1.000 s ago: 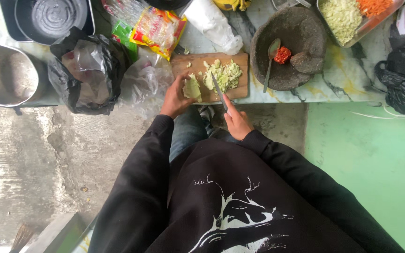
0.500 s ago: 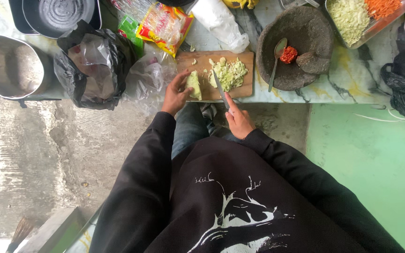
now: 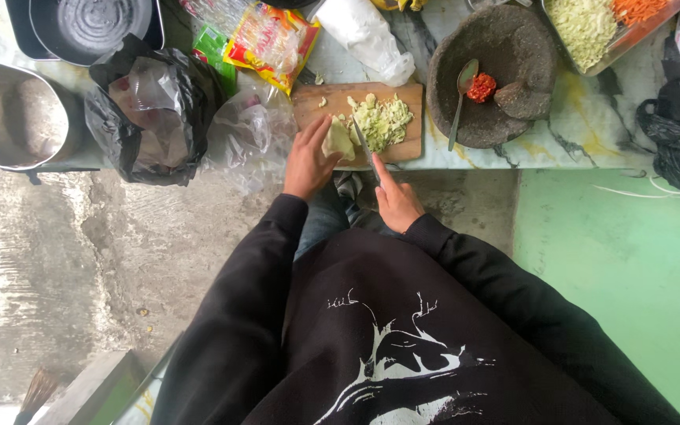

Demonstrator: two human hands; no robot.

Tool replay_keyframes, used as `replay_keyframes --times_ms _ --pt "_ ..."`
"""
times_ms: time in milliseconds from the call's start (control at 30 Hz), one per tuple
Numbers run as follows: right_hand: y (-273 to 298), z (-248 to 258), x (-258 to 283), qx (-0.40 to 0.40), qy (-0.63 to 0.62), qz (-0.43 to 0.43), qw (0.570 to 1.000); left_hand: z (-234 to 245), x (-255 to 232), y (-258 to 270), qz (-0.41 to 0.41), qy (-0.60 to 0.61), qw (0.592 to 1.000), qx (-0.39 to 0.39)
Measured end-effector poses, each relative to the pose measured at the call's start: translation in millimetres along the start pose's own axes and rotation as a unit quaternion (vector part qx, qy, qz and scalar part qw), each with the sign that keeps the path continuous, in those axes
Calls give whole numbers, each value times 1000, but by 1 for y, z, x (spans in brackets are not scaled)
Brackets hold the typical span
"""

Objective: The person chops cabbage on a wooden cutting board using a large knife. They repeatedly slice the cabbage into small pieces, occasionally pausing to separate leaves or reposition the cabbage on the board.

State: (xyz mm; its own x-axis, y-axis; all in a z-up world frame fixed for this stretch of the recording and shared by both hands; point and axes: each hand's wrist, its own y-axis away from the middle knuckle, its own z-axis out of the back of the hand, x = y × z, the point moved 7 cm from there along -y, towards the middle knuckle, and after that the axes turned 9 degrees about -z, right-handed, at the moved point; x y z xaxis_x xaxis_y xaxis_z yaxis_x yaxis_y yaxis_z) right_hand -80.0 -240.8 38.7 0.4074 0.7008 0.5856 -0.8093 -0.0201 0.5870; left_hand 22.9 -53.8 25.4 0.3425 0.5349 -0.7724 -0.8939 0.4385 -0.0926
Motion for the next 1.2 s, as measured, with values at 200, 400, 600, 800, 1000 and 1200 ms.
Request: replay_keyframes --times_ms 200,400,600,800,1000,1200 --pt "-7 -19 -2 53 7 -32 998 -4 -13 -4 -22 -27 999 -11" --pt "-8 -18 -13 69 27 -24 997 0 -20 -4 -35 -87 995 -15" --pt "2 4 -11 -6 -39 3 999 -9 -28 -17 -71 -160 985 -4" --pt "17 30 -20 -94 -97 10 991 -53 -27 -49 -72 -237 966 68" --pt "21 30 -33 -61 -163 -33 984 -61 -33 -60 -93 -225 970 13" --pt "25 33 -45 -62 -192 -55 978 -63 -26 -69 -73 -124 989 23"
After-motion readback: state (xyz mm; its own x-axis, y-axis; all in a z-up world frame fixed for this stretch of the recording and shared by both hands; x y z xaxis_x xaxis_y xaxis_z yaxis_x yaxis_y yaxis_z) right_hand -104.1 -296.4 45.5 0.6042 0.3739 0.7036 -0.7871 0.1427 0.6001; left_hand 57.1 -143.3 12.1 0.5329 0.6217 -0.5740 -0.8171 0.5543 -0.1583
